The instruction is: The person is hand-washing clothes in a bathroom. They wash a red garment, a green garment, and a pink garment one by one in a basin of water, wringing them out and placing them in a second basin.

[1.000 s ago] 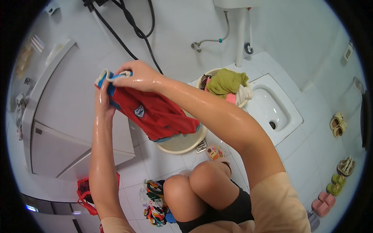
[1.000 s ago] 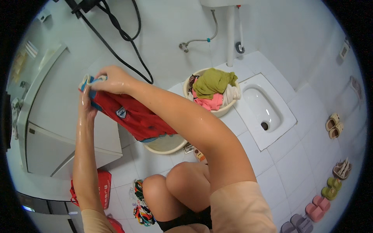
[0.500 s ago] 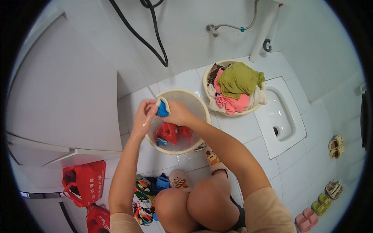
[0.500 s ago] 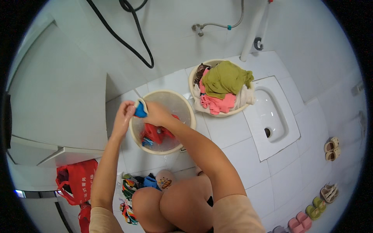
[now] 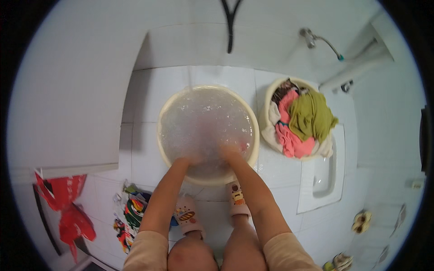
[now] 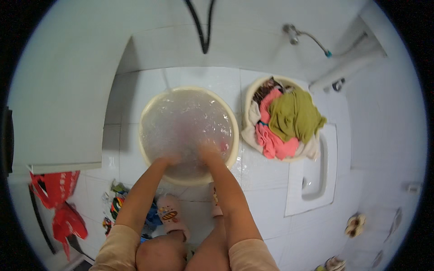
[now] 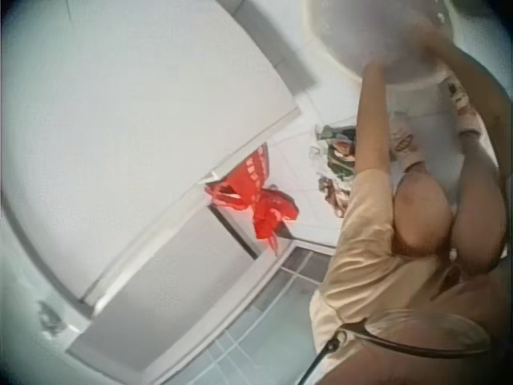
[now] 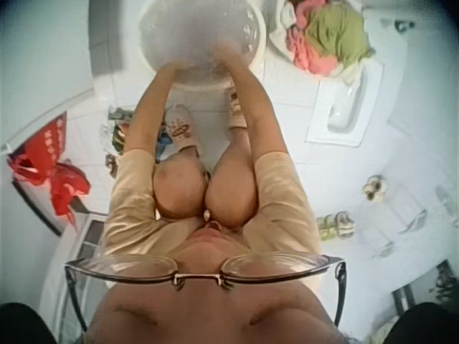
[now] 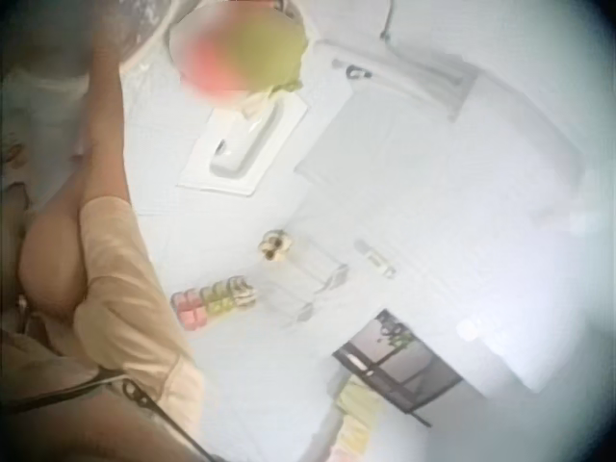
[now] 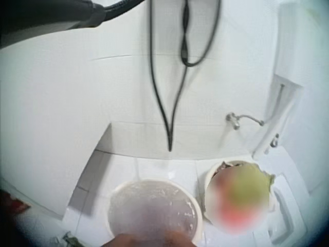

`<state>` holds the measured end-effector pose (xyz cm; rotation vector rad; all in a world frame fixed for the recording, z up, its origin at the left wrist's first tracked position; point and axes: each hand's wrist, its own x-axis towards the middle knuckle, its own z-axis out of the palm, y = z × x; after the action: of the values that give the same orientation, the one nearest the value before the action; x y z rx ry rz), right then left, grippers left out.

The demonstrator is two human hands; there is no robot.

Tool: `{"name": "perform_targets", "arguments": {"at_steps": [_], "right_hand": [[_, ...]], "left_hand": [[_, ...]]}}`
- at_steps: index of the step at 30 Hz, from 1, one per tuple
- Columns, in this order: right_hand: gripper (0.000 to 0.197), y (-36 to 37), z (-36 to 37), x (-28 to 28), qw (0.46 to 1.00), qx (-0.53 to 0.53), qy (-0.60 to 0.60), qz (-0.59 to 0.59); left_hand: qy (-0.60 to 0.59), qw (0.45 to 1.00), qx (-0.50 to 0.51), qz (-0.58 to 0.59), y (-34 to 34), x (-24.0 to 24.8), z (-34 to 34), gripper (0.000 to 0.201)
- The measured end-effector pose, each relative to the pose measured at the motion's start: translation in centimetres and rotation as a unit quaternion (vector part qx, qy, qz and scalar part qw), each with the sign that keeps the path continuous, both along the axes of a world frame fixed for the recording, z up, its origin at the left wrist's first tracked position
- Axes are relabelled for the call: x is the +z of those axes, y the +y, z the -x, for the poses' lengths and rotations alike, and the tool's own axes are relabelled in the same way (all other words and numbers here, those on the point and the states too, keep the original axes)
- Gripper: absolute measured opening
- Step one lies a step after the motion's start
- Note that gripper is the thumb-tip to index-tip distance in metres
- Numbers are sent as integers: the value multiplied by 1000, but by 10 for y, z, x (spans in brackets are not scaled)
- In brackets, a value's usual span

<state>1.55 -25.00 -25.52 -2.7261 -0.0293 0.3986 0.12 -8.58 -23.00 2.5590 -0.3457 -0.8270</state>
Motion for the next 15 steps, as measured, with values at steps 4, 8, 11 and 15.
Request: {"name": "perform_targets", "arguments": {"at_steps": [4,8,11,15], "right_hand": [[34,-9,13,43,961,10,-252,-110],[45,-28,10,193,935,-57,-121,-327],[49,-8,19,290,925,-17,-163,-343],[53,-11,31,389,907,4,-255,-336]], "left_hand": [[149,982,59,100,25,11,-29,50],[161,946,169,226,34,60,-21,63],[154,944,191,220,39,130,-22,71],[185,935,232,194,26,252,11,78]]}}
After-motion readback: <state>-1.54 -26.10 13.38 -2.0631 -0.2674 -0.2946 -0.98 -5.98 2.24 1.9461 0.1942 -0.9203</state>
